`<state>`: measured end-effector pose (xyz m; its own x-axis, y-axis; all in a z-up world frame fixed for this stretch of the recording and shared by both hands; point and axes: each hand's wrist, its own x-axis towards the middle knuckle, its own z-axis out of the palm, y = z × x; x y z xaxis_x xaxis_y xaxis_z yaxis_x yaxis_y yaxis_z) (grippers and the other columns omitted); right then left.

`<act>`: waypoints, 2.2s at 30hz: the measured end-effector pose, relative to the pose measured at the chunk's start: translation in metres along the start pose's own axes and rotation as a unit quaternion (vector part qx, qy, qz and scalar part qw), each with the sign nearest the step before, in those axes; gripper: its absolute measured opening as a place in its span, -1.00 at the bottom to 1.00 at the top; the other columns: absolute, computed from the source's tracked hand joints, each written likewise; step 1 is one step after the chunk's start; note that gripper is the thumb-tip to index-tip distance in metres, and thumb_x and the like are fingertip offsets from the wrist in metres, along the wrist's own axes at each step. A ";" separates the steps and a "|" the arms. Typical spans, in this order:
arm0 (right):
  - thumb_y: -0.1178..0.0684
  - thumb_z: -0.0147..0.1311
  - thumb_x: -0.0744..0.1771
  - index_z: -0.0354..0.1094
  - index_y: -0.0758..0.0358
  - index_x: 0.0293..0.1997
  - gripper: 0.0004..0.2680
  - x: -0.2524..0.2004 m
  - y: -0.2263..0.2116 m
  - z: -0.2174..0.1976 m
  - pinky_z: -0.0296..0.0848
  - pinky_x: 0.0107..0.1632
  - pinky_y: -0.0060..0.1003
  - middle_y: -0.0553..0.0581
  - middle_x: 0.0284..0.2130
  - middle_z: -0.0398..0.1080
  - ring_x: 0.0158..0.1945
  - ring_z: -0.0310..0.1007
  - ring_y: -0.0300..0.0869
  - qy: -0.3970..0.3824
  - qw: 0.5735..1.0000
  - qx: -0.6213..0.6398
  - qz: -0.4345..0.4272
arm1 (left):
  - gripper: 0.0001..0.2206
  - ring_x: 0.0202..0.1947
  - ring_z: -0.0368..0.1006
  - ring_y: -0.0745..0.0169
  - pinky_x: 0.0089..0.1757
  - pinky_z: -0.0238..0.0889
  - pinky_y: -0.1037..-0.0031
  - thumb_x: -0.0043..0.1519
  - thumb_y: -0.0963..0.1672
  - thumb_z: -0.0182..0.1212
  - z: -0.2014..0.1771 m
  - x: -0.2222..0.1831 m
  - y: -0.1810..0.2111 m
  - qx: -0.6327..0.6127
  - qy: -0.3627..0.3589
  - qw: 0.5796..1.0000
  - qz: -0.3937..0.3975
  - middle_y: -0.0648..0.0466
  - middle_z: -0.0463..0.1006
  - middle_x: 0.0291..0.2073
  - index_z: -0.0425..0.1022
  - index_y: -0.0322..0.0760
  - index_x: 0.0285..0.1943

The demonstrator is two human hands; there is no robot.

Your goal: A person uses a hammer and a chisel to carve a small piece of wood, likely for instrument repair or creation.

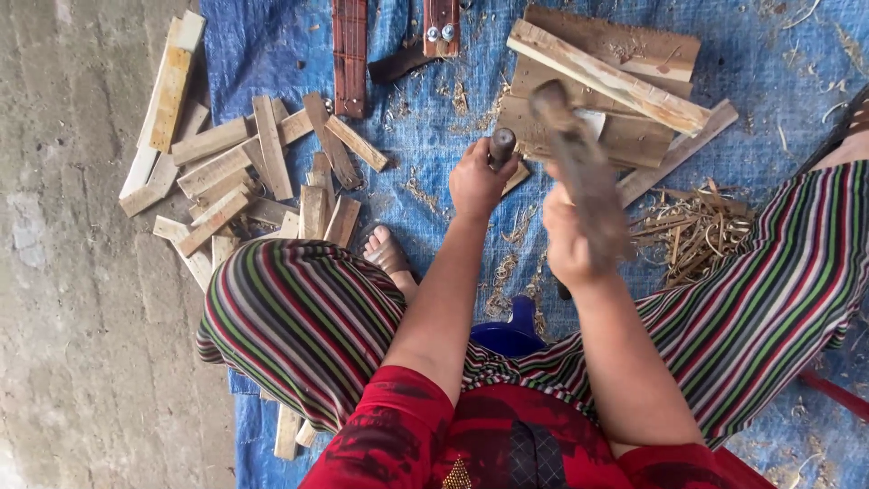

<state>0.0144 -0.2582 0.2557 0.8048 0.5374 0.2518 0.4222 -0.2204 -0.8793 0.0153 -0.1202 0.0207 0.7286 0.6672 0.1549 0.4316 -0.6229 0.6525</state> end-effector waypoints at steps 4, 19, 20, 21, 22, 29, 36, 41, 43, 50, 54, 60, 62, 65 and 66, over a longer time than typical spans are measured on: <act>-0.27 -0.38 0.51 0.39 0.31 -0.07 -0.57 -0.007 0.032 0.024 0.39 -0.45 -0.27 0.10 -0.62 0.35 -0.59 0.37 -0.13 -0.045 0.987 -0.124 0.095 | -0.56 -0.42 0.58 -0.06 -0.32 0.51 0.08 -0.06 0.22 0.35 -0.005 0.001 0.004 -0.002 -0.028 0.999 -0.018 0.19 0.46 -0.46 0.36 0.03 -0.29; -0.25 -0.41 0.51 0.31 0.23 -0.06 -0.61 -0.026 0.099 0.040 0.32 -0.54 -0.30 0.03 -0.65 0.26 -0.67 0.24 -0.18 -0.050 0.989 -0.103 0.091 | -0.67 -0.37 0.63 -0.04 -0.23 0.53 0.08 -0.02 0.11 0.34 -0.003 0.005 -0.001 0.028 -0.080 0.995 -0.042 0.18 0.54 -0.45 0.43 0.04 -0.22; -0.27 -0.41 0.51 0.27 0.18 -0.12 -0.63 -0.026 0.096 0.040 0.25 -0.64 -0.41 -0.08 -0.70 0.20 -0.74 0.20 -0.27 -0.061 0.987 -0.038 0.144 | -0.63 -0.33 0.63 -0.02 -0.20 0.53 0.10 -0.03 0.15 0.34 -0.003 0.006 -0.001 0.020 -0.091 0.994 -0.058 0.19 0.56 -0.42 0.43 0.04 -0.20; -0.29 -0.41 0.50 0.23 0.12 -0.18 -0.64 -0.030 0.090 0.041 0.17 -0.74 -0.52 -0.18 -0.76 0.14 -0.80 0.16 -0.37 -0.075 0.976 0.028 0.202 | -0.59 -0.29 0.64 -0.01 -0.17 0.54 0.11 -0.03 0.18 0.35 -0.006 0.000 -0.003 0.014 -0.105 0.991 -0.077 0.20 0.59 -0.39 0.44 0.04 -0.18; -0.29 -0.41 0.50 0.23 0.12 -0.18 -0.64 -0.025 0.079 0.037 0.17 -0.74 -0.52 -0.18 -0.76 0.14 -0.80 0.16 -0.37 -0.074 0.976 0.030 0.204 | -0.59 -0.29 0.64 -0.01 -0.17 0.54 0.11 -0.03 0.18 0.35 -0.007 0.005 -0.008 0.016 -0.107 0.991 -0.077 0.20 0.59 -0.39 0.44 0.04 -0.18; -0.33 -0.28 0.46 0.28 0.24 -0.06 -0.61 -0.044 0.154 0.052 0.15 -0.83 -0.30 -0.02 -0.75 0.12 -0.80 0.13 -0.26 -0.056 0.886 0.106 0.448 | -0.57 -0.24 0.63 -0.04 -0.11 0.52 0.08 -0.06 0.18 0.38 -0.010 0.013 -0.010 -0.015 -0.119 0.987 -0.108 0.12 0.61 -0.41 0.47 0.00 -0.21; -0.19 -0.35 0.49 0.22 0.53 0.15 -0.57 -0.065 0.199 0.078 0.22 -0.62 -0.29 0.08 -0.61 0.20 -0.65 0.24 -0.25 -0.085 0.838 0.144 0.519 | -0.60 -0.18 0.63 -0.02 -0.04 0.49 0.09 -0.07 0.16 0.34 -0.017 0.022 -0.003 -0.016 -0.163 0.974 -0.156 0.10 0.65 -0.36 0.51 -0.02 -0.20; -0.25 -0.32 0.48 0.20 0.55 0.18 -0.53 -0.068 0.205 0.086 0.31 -0.58 -0.27 0.09 -0.55 0.20 -0.60 0.26 -0.25 -0.080 0.825 0.154 0.539 | -0.63 -0.19 0.64 0.06 -0.05 0.50 0.14 -0.08 0.15 0.32 -0.016 0.033 -0.005 -0.002 -0.181 0.967 -0.180 0.19 0.67 -0.37 0.52 0.04 -0.23; -0.26 -0.30 0.48 0.20 0.54 0.17 -0.53 -0.068 0.205 0.087 0.31 -0.59 -0.24 0.09 -0.56 0.20 -0.62 0.26 -0.23 -0.078 0.817 0.151 0.551 | -0.64 -0.20 0.65 0.06 -0.04 0.50 0.14 -0.08 0.15 0.32 -0.021 0.038 -0.005 0.006 -0.185 0.964 -0.192 0.20 0.68 -0.37 0.53 0.04 -0.23; -0.25 -0.31 0.48 0.23 0.48 0.11 -0.56 -0.066 0.194 0.084 0.25 -0.67 -0.26 0.08 -0.65 0.18 -0.72 0.22 -0.19 -0.074 0.814 0.133 0.560 | -0.70 -0.28 0.67 0.25 -0.18 0.59 0.39 0.14 0.02 0.33 -0.021 0.056 -0.050 -0.121 -0.161 0.920 -0.336 0.08 0.71 -0.24 0.60 -0.03 0.01; -0.25 -0.30 0.48 0.23 0.50 0.10 -0.56 -0.071 0.202 0.087 0.20 -0.69 -0.27 0.11 -0.69 0.17 -0.75 0.19 -0.18 -0.075 0.821 0.137 0.549 | -0.58 -0.14 0.66 0.05 -0.25 0.69 0.48 0.08 -0.05 0.42 -0.046 0.056 -0.057 -0.234 -0.070 0.857 -0.455 -0.14 0.64 -0.08 0.55 -0.27 0.10; -0.21 -0.28 0.48 0.27 0.44 0.03 -0.61 -0.071 0.204 0.086 0.30 -0.68 -0.22 0.20 -0.60 0.27 -0.71 0.27 -0.16 -0.065 0.824 0.113 0.552 | -0.57 -0.02 0.59 -0.03 -0.21 0.70 0.44 0.17 -0.09 0.36 -0.056 0.040 -0.053 -0.284 0.010 0.807 -0.518 -0.23 0.54 0.04 0.49 -0.40 0.18; -0.20 -0.27 0.48 0.27 0.43 0.03 -0.62 -0.071 0.204 0.087 0.30 -0.68 -0.22 0.20 -0.60 0.27 -0.71 0.28 -0.16 -0.062 0.824 0.114 0.551 | -0.57 -0.03 0.59 -0.01 -0.18 0.68 0.46 0.17 -0.08 0.36 -0.051 0.031 -0.052 -0.279 0.023 0.815 -0.507 -0.23 0.54 0.03 0.48 -0.41 0.18; -0.19 -0.25 0.48 0.28 0.43 0.01 -0.63 -0.067 0.196 0.086 0.30 -0.69 -0.23 0.17 -0.61 0.26 -0.72 0.27 -0.16 -0.052 0.823 0.114 0.553 | -0.59 0.04 0.57 -0.01 0.05 0.50 0.27 0.15 -0.04 0.37 -0.036 0.021 -0.048 -0.229 0.006 0.872 -0.432 -0.15 0.61 -0.02 0.53 -0.33 0.13; -0.18 -0.24 0.48 0.28 0.42 0.00 -0.64 -0.066 0.192 0.085 0.28 -0.70 -0.24 0.15 -0.62 0.25 -0.73 0.25 -0.16 -0.048 0.823 0.112 0.555 | -0.61 0.12 0.55 -0.01 0.23 0.33 0.06 0.13 0.00 0.38 -0.031 0.017 -0.047 -0.183 -0.022 0.913 -0.365 -0.08 0.68 -0.06 0.59 -0.24 0.07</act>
<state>0.0064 -0.2670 0.0361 0.6017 0.1703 -0.7803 -0.6470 -0.4689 -0.6013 -0.0091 -0.0668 0.0154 0.3421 0.8281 -0.4441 0.6093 0.1643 0.7757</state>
